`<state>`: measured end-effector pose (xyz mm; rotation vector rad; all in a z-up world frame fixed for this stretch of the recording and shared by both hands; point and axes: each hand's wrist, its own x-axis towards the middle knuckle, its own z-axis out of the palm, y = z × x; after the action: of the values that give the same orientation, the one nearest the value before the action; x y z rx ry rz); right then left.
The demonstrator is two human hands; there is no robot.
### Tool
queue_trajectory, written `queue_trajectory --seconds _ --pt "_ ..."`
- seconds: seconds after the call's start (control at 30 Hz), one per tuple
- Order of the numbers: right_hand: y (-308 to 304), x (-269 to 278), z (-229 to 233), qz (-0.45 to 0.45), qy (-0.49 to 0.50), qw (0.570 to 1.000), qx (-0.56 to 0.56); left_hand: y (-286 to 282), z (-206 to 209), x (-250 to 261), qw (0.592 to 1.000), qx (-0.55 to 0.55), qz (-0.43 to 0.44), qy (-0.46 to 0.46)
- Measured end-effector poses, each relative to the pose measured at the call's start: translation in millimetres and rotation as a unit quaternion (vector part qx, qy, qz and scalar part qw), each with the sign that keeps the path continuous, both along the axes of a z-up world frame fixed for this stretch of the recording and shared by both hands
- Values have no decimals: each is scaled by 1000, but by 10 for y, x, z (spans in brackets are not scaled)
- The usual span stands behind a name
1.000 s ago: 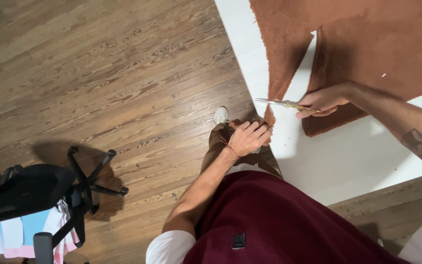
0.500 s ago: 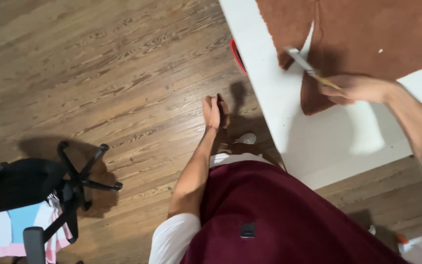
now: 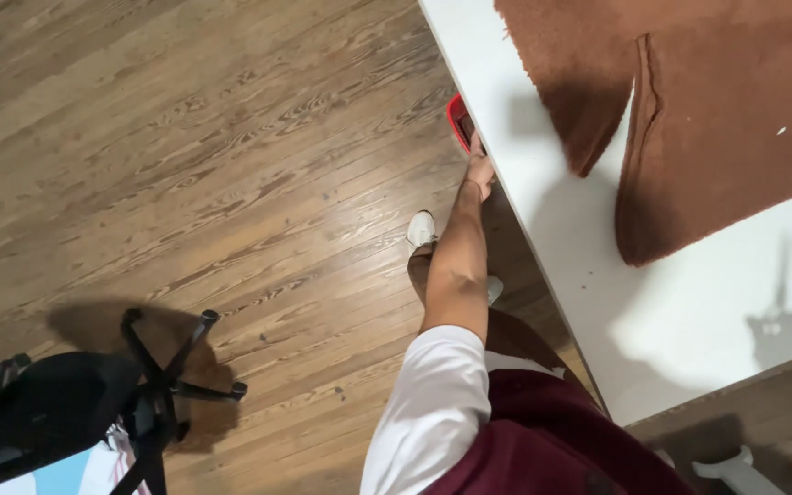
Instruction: Cutting out shapes from brown plush fabric using gold-colored scissors on a white table.
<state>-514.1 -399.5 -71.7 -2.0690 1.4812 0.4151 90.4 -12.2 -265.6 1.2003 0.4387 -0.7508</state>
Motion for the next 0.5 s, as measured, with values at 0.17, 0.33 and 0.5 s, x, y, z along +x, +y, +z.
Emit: queue_trajectory --seconds 0.17,0.33,0.5 --pt "1637 534 839 -2 -32 995 -94 266 -687 -358 994 80 -46 -65" --pt "2027 1223 794 55 25 970 -237 1003 92 -459 932 134 197 -273" --pt "2088 1875 971 -97 -102 970 -197 773 3028 -197 663 241 -109 -700"
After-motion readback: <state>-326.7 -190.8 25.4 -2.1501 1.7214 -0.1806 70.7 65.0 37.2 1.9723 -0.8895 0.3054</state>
